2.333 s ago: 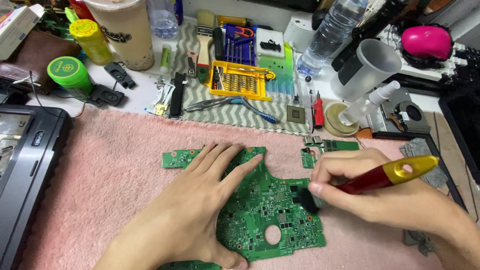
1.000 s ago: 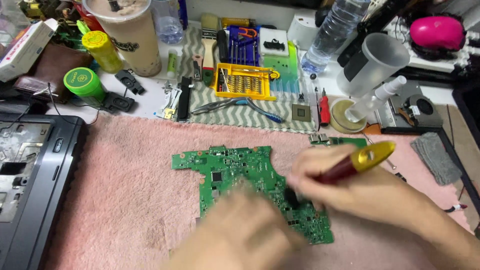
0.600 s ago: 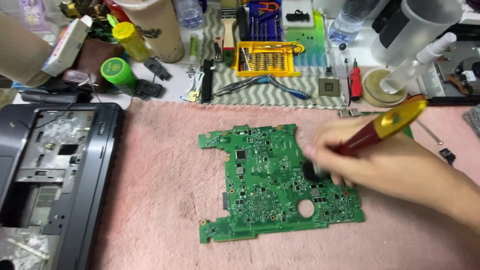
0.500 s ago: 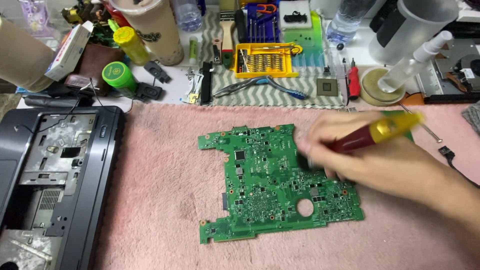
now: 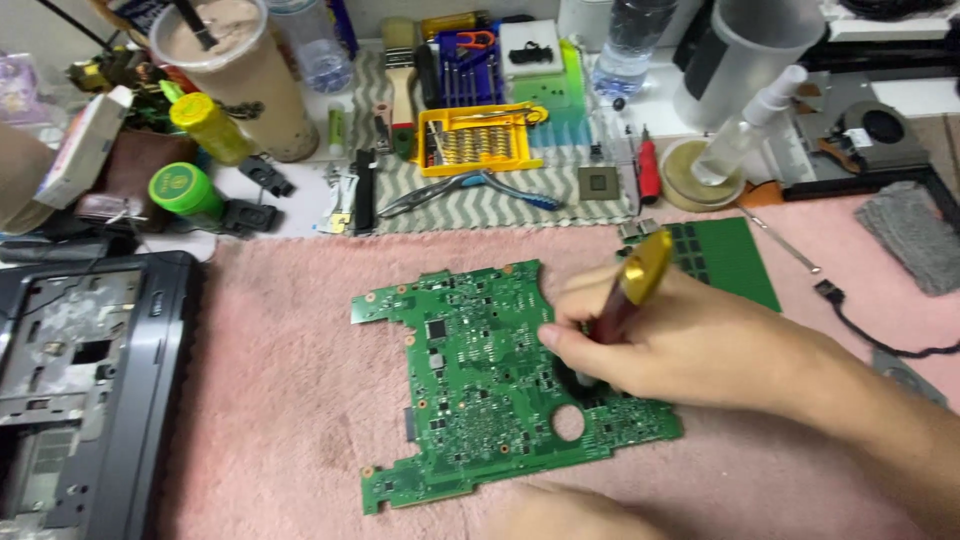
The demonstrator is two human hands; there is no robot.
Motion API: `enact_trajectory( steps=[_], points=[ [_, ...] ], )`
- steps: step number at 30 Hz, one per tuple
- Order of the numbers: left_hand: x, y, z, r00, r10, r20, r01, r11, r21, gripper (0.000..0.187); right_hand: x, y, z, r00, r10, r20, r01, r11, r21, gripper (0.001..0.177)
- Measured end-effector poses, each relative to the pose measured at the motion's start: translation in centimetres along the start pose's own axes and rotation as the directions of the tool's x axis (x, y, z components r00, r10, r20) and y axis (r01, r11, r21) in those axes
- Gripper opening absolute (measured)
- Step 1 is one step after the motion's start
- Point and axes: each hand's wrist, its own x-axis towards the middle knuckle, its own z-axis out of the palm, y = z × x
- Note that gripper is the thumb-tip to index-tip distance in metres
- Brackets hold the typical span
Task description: The person uses a brush to clean a green circuit board placed on a pink towel. They hold the board with one hand while sweeping the brush across its surface to remove dust or debris.
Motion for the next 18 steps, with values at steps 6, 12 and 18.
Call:
enact_trajectory(
  steps=[6,12,18],
  points=[
    [-7.6,-12.3,-2.8,0.993,-0.092,-0.073,0.109,0.951,0.288,0.068,-0.2,0.1,0.1,0.987,-0.147,-0.068,0.149,0.989,0.015,0.053],
    [-8.0,-12.4,-4.2,0.943,-0.246,-0.225,0.321,0.847,0.423,0.064,-1.0,-0.3,0.3,0.999,0.016,0.05,-0.015,1.0,-0.026,0.054],
    [-7.5,-12.0,-4.8,0.965,-0.218,-0.149,0.263,0.841,0.473,0.054,-4.7,1.0,2.9,0.997,-0.025,0.076,0.033,0.995,-0.096,0.053]
  ],
)
